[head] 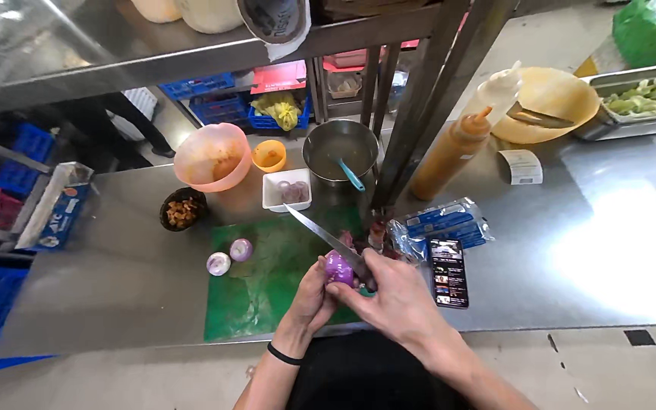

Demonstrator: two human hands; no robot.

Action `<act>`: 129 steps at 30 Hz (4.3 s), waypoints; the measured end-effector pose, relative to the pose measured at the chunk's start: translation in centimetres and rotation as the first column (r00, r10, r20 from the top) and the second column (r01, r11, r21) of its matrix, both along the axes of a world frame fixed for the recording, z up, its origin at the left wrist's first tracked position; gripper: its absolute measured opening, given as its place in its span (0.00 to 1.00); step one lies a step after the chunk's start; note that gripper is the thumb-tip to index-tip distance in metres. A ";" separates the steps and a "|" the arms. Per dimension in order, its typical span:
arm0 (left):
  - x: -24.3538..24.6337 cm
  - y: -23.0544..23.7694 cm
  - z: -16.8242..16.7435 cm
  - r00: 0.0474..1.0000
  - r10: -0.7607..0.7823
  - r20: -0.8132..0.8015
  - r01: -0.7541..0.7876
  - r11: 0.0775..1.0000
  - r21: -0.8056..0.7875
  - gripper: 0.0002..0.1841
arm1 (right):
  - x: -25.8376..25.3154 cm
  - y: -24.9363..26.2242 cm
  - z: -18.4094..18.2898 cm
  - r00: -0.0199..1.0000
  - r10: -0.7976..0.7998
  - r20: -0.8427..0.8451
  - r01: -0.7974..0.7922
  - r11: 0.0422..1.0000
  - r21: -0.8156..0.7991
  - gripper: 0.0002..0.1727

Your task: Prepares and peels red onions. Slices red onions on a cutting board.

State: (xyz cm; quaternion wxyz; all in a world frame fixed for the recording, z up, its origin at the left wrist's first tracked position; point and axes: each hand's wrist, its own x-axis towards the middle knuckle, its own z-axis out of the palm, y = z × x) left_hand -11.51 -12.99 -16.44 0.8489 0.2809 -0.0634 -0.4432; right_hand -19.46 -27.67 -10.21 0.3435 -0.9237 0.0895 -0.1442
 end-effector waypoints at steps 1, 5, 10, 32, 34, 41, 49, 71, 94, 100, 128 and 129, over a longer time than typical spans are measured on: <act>0.0 0.0 0.0 1.000 0.001 -0.002 -0.001 1.000 -0.002 0.21 | -0.1 0.0 -0.1 1.000 0.004 0.000 -0.004 1.000 -0.008 0.32; -0.3 -0.3 0.1 0.998 0.028 -0.061 -0.027 0.999 0.030 0.19 | -0.3 -0.2 -0.9 0.998 0.032 0.062 -0.027 0.997 -0.075 0.31; -0.5 -0.4 0.4 0.996 0.054 -0.072 -0.049 0.996 0.070 0.19 | -0.4 -0.8 -1.1 0.995 0.073 0.072 -0.062 0.987 -0.148 0.32; -0.4 -0.7 0.4 0.975 0.206 0.089 -0.224 0.895 0.385 0.18 | -2.8 -3.6 0.1 0.925 0.360 0.119 -0.379 0.874 0.302 0.29; 0.1 -0.4 0.3 0.961 0.247 0.123 -0.276 0.870 0.409 0.18 | -3.2 -3.8 -0.8 0.958 0.282 0.047 -0.282 0.903 0.326 0.29; 0.4 1.2 0.1 0.856 0.241 0.457 -0.436 0.812 0.389 0.33 | -2.5 -7.7 -10.3 0.840 -0.018 -0.542 0.098 0.988 0.119 0.29; -0.6 0.4 1.9 0.144 -0.323 0.935 -0.904 0.342 0.257 0.22 | -3.0 -2.3 -5.4 0.998 -0.049 0.024 0.054 0.967 -0.250 0.17; -2.2 -0.4 1.0 -0.056 -0.280 0.958 -0.783 0.608 0.132 0.20 | -4.0 -3.2 -9.3 0.936 -0.233 -0.264 0.139 0.933 -0.331 0.10; 1.6 1.8 -2.8 0.888 0.260 0.379 -0.442 0.709 0.549 0.22 | -3.6 -6.2 -11.6 0.832 -0.328 -0.448 0.512 0.767 0.388 0.22; 5.5 8.5 -8.4 0.866 -0.025 0.499 -0.481 0.228 0.847 0.25 | -5.2 -6.0 -14.1 0.850 -0.354 -0.389 0.360 0.931 -0.060 0.25; 7.7 13.1 -11.3 0.416 -0.733 0.539 -0.764 0.039 0.644 0.39 | -4.1 1.6 -16.7 0.865 -0.453 -0.218 0.391 0.879 -0.273 0.20; 7.8 13.1 -11.2 0.410 -0.731 0.545 -0.767 0.048 0.640 0.39 | -4.7 1.2 -16.4 0.865 -0.455 -0.213 0.395 0.878 -0.270 0.20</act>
